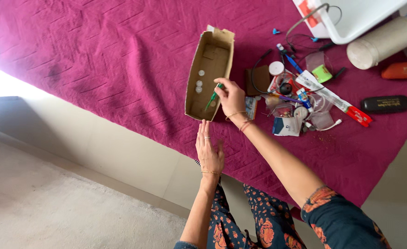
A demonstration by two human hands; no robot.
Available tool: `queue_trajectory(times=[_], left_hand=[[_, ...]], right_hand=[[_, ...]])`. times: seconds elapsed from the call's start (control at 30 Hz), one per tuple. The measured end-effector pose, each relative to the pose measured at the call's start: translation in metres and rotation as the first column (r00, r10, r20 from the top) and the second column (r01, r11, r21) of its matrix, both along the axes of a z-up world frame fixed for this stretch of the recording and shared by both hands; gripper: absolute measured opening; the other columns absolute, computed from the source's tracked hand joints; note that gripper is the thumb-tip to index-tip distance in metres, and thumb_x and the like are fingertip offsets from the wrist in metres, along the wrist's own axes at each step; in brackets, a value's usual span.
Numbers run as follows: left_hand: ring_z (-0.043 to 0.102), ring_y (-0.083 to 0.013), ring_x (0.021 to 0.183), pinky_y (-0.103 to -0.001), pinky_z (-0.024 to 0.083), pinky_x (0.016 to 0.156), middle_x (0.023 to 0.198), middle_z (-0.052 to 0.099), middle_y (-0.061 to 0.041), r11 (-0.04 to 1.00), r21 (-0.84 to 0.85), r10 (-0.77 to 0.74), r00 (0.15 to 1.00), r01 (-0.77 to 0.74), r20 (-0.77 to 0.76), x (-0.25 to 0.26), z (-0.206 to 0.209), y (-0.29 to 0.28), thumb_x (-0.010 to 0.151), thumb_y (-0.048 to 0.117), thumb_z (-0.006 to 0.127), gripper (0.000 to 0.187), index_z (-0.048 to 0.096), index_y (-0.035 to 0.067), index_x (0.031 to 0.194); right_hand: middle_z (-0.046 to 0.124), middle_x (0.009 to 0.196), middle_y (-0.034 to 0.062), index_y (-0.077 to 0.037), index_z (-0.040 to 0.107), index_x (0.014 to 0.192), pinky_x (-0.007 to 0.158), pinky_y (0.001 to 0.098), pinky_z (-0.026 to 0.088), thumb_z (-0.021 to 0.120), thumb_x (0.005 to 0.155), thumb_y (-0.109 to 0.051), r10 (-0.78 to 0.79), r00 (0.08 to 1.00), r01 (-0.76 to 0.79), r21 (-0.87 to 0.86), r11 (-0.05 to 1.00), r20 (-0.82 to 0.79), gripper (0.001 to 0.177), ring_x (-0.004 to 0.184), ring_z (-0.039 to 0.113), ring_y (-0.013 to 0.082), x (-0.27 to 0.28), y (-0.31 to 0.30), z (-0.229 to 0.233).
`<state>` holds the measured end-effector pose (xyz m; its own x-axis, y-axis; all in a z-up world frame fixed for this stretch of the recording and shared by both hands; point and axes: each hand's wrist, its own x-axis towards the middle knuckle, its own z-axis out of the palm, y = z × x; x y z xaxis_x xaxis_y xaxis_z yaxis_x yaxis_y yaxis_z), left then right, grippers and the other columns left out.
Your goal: The person sits on the floor and organizes various small items from a bed into a cardboard box and a plastic container. They place items such as pens, cables, and small boxes into the containers, then move the filled containers to a nearby shelf.
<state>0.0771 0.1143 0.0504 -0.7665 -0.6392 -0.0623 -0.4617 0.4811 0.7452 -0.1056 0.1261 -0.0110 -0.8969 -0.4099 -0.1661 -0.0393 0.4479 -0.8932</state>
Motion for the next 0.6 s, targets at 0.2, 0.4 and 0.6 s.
queue_trajectory(times=[0.2,0.4,0.6], left_hand=[[0.038,-0.0368,0.150,-0.048,0.031,0.122,0.161,0.042,-0.018,1.000,0.001,0.028,1.000,-0.028,-0.011,0.005,-0.003,-0.009,0.091,0.007,0.066,0.071,0.036,0.003,0.156],[0.038,-0.0379,0.150,-0.048,0.031,0.123,0.160,0.043,-0.019,1.000,0.010,-0.013,1.000,0.013,0.007,0.002,-0.006,-0.001,0.089,0.005,0.064,0.071,0.037,0.002,0.155],[0.036,-0.0372,0.151,-0.049,0.030,0.123,0.161,0.041,-0.019,0.997,-0.011,-0.071,0.997,0.072,0.026,-0.008,-0.007,0.009,0.088,0.004,0.064,0.073,0.036,0.002,0.155]], right_hand=[[0.074,0.095,-0.0013,-0.023,0.078,0.107,0.088,0.0477,0.038,0.072,0.091,-0.020,0.434,0.858,-0.205,0.591,0.780,-0.275,0.017,0.104,0.059,0.0221,0.011,-0.022,-0.033],[0.072,0.099,-0.0037,-0.023,0.074,0.128,0.094,0.0529,0.030,0.071,0.092,-0.014,0.575,0.781,-0.243,0.731,0.638,-0.243,0.037,0.116,0.048,0.0216,0.013,-0.016,-0.049],[0.064,0.128,-0.0009,-0.025,0.073,0.125,0.099,0.0495,0.031,0.078,0.087,-0.016,0.334,0.816,-0.132,0.410,0.902,-0.471,0.039,0.123,0.048,0.0237,0.019,0.030,-0.027]])
